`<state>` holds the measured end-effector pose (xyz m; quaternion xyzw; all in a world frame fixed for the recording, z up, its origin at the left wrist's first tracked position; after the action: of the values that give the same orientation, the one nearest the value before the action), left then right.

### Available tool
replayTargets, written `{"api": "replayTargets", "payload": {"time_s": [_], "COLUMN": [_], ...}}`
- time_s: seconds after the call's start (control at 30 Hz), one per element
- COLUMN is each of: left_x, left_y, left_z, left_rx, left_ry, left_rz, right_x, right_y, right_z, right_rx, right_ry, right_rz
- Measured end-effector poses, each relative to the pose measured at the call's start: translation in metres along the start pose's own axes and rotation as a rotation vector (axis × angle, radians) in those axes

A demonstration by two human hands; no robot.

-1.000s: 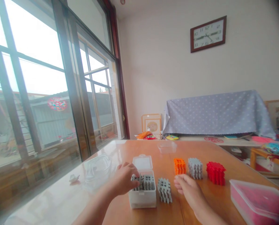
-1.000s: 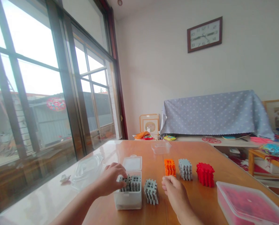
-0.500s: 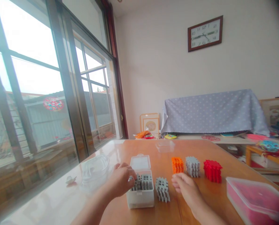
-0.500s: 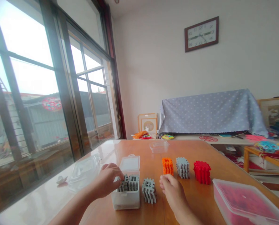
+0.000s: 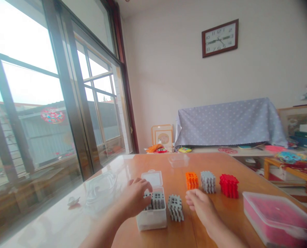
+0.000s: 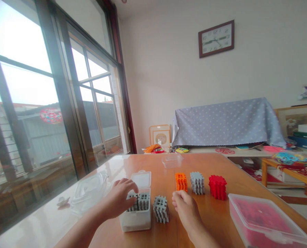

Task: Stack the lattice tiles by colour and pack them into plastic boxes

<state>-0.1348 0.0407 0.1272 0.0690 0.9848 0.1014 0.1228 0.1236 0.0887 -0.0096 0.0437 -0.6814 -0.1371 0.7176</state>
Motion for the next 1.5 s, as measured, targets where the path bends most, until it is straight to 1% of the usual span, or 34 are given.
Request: {"api": "replayTargets", "payload": {"time_s": [0.1,0.17,0.23,0.3,0.4,0.53,0.67,0.8,1.0,1.1,1.17,1.27,1.33,1.4,1.5], "left_x": [-0.029,-0.047,-0.06,-0.069,-0.075,-0.078,-0.077,-0.073,-0.068,-0.069,-0.068,-0.059,-0.046,-0.032,-0.011], "left_y": [0.004,0.007,0.012,0.017,0.023,0.028,0.029,0.029,0.029,0.029,0.03,0.03,0.031,0.03,0.026], "left_z": [0.007,0.016,0.027,0.037,0.048,0.051,0.046,0.043,0.05,0.051,0.045,0.027,0.011,0.0,-0.006], "left_rx": [0.076,0.121,0.146,0.165,0.198,0.211,0.202,0.202,0.246,0.224,0.185,0.088,0.008,-0.033,-0.039], "left_ry": [-0.051,-0.046,-0.034,-0.013,0.026,0.021,-0.033,-0.04,-0.022,-0.028,-0.051,-0.098,-0.124,-0.123,-0.091], "left_rz": [0.088,0.158,0.205,0.227,0.23,0.191,0.163,0.176,0.171,0.171,0.169,0.145,0.117,0.084,0.029], "right_x": [0.003,0.006,0.01,0.015,0.02,0.022,0.021,0.021,0.021,0.02,0.019,0.018,0.017,0.015,0.01], "right_y": [-0.002,-0.003,-0.005,-0.006,-0.006,-0.006,-0.006,-0.007,-0.008,-0.007,-0.006,-0.006,-0.006,-0.005,-0.005], "right_z": [0.0,-0.001,0.0,0.0,0.0,0.0,0.0,0.001,0.001,0.002,0.002,0.001,0.0,0.0,0.001], "right_rx": [0.01,-0.006,0.005,0.021,0.018,0.0,0.001,0.015,0.012,0.015,0.014,0.002,-0.002,0.01,0.019], "right_ry": [-0.012,-0.004,0.012,0.025,0.034,0.041,0.043,0.044,0.05,0.057,0.053,0.037,0.027,0.02,-0.001], "right_rz": [-0.006,-0.019,-0.029,-0.042,-0.05,-0.03,-0.023,-0.044,-0.033,-0.036,-0.049,-0.048,-0.044,-0.044,-0.032]}}
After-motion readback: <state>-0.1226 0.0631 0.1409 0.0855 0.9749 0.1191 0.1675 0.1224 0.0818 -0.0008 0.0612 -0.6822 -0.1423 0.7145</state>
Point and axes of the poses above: each hand's wrist, its own y-axis towards the middle knuckle, its own z-axis out of the palm, x = y × z, the point moved 4 cm from there along y, towards the middle knuckle, and after that the axes turned 13 degrees about -z, right-handed, at the moved point
